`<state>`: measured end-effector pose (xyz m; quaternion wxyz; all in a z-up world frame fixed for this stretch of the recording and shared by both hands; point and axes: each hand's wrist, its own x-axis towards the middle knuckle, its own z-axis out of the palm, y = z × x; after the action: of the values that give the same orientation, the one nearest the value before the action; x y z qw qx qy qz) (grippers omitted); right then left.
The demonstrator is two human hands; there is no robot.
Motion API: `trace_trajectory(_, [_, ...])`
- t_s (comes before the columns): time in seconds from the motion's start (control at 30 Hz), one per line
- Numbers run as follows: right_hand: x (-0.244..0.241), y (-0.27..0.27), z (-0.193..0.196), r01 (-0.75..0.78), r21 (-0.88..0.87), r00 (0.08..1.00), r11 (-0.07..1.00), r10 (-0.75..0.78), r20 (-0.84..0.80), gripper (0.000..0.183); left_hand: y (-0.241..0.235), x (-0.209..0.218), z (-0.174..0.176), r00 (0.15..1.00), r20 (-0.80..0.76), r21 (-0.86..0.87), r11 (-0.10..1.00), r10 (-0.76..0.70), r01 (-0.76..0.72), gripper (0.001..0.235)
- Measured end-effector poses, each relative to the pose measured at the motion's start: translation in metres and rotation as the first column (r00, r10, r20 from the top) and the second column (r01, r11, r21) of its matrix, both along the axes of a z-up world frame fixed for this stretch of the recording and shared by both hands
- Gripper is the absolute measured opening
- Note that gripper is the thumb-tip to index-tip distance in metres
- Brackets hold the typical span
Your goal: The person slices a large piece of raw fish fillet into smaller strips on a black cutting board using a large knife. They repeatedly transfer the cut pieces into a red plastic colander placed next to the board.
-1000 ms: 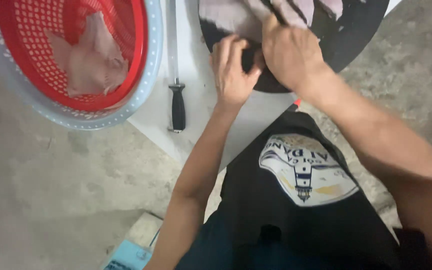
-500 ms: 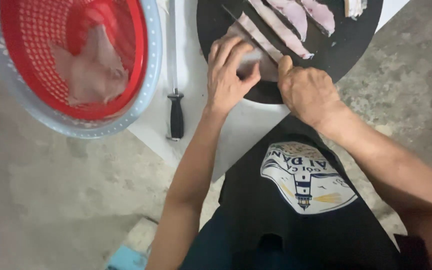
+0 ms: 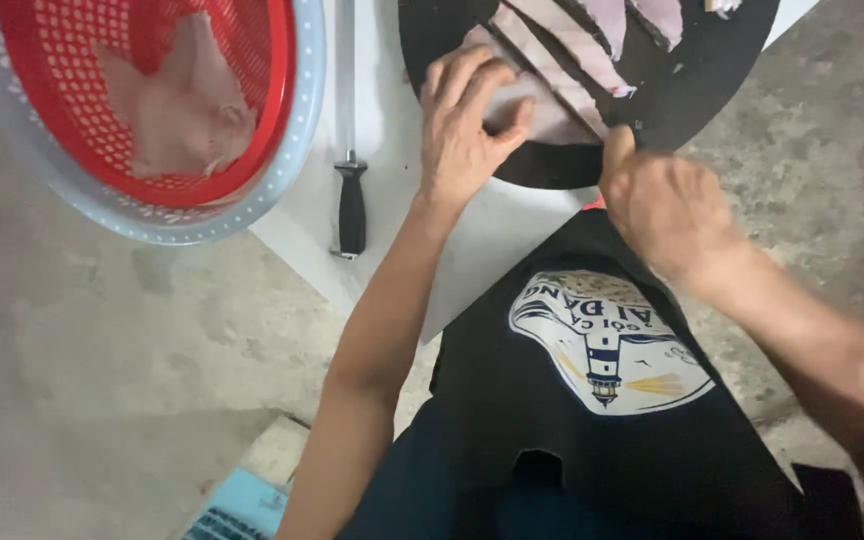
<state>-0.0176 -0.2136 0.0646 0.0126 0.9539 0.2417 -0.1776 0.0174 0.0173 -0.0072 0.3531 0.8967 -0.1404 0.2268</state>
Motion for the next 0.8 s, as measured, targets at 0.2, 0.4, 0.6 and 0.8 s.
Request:
trace_trajectory(0.2, [0.033, 0.027, -0.022, -0.064, 0.074, 0.941, 0.995, 0.036, 0.336, 0.014, -0.006, 0.004, 0.008, 0.994, -0.056, -0.03, 0.996, -0.089, 0.087, 0.043])
trace_trajectory(0.4, [-0.044, -0.039, 0.003, -0.102, 0.166, 0.977, 0.981, 0.068, 0.203, 0.044, -0.002, -0.009, 0.006, 0.998, -0.039, 0.039, 0.998, -0.049, 0.051, 0.034])
trace_trajectory(0.6, [-0.045, -0.039, 0.0, 0.085, 0.045, 0.994, 0.995, -0.088, 0.068, 0.015, -0.013, -0.021, 0.011, 1.0, 0.001, 0.056, 0.998, -0.025, 0.025, 0.031])
trace_trajectory(0.8, [0.014, 0.003, -0.005, 0.004, 0.082, 0.99, 0.997, -0.015, 0.144, 0.01, -0.018, -0.01, 0.015, 1.0, -0.009, 0.029, 0.999, -0.02, 0.02, 0.037])
